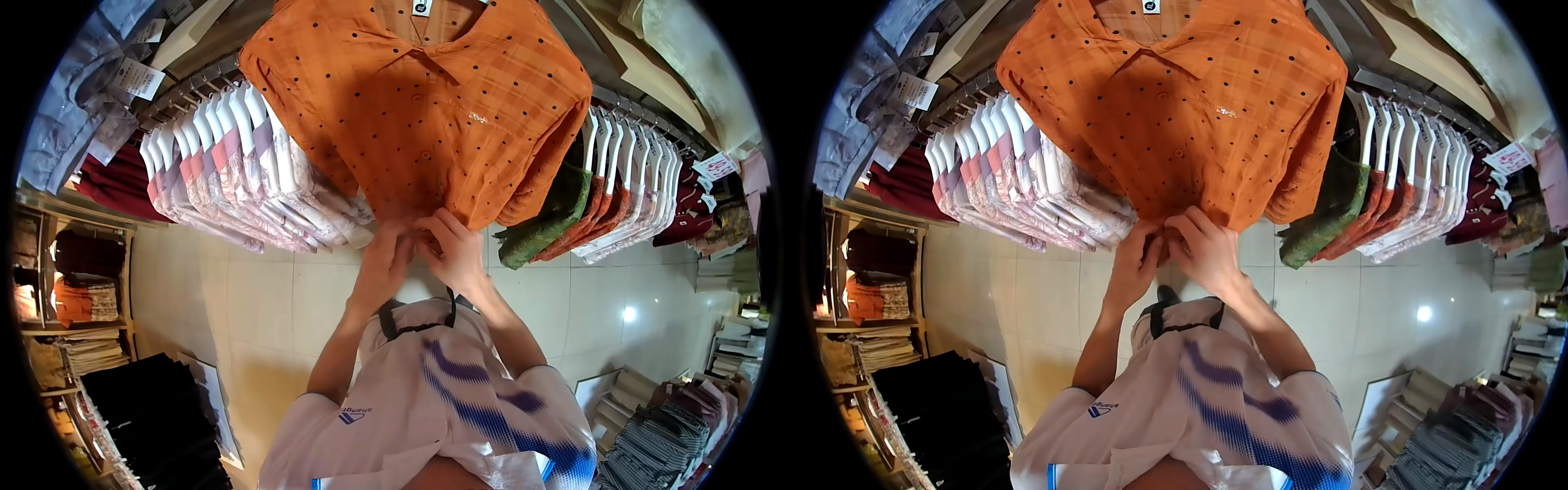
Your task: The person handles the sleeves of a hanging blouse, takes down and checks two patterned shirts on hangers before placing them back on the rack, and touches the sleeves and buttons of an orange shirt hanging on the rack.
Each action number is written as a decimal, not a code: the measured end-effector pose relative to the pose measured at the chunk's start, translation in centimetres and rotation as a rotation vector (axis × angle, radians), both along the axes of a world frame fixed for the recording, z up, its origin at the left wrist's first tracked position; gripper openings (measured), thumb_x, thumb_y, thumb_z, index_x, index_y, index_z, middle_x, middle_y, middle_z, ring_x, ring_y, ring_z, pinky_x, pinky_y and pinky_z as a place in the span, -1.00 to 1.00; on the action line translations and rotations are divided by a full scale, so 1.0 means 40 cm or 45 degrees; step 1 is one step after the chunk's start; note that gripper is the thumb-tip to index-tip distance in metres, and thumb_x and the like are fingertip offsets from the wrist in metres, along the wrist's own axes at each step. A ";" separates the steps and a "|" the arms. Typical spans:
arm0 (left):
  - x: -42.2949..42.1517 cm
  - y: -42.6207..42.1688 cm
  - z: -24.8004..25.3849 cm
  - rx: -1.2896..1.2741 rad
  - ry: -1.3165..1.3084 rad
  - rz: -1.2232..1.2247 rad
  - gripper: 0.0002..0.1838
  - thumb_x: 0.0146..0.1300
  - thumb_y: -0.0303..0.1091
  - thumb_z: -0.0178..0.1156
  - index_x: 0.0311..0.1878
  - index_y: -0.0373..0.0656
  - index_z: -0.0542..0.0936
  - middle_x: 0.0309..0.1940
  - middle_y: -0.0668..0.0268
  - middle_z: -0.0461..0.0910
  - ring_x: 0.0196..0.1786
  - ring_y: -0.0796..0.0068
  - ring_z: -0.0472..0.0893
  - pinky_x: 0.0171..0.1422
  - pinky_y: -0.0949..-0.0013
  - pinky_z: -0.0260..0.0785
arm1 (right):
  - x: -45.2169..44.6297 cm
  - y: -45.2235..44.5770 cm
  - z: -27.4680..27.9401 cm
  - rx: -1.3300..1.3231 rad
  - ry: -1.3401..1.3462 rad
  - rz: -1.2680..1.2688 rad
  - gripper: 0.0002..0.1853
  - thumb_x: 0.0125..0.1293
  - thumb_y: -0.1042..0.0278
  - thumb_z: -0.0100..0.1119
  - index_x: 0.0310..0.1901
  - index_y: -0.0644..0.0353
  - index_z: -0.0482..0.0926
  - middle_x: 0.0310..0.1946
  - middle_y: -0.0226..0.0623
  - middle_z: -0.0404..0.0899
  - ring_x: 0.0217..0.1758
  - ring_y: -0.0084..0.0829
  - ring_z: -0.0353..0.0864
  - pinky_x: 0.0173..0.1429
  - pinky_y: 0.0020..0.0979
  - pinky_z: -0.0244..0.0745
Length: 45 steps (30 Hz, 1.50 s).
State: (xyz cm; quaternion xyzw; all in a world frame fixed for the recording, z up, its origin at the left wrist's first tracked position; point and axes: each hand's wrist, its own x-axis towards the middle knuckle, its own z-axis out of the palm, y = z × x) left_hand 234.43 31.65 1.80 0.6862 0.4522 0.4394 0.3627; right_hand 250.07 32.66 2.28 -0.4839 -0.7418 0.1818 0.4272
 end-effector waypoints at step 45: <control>-0.003 0.035 -0.004 0.026 0.021 -0.159 -0.90 0.26 -0.49 0.09 -0.37 -0.26 0.42 -0.64 0.20 0.45 -0.60 0.37 0.47 -0.49 0.36 0.28 | 0.040 -0.007 0.051 -0.057 -0.064 0.185 -0.88 0.13 0.32 0.23 -0.40 0.14 0.53 -0.48 -0.32 0.48 -0.51 -0.19 0.54 -0.50 -0.25 0.39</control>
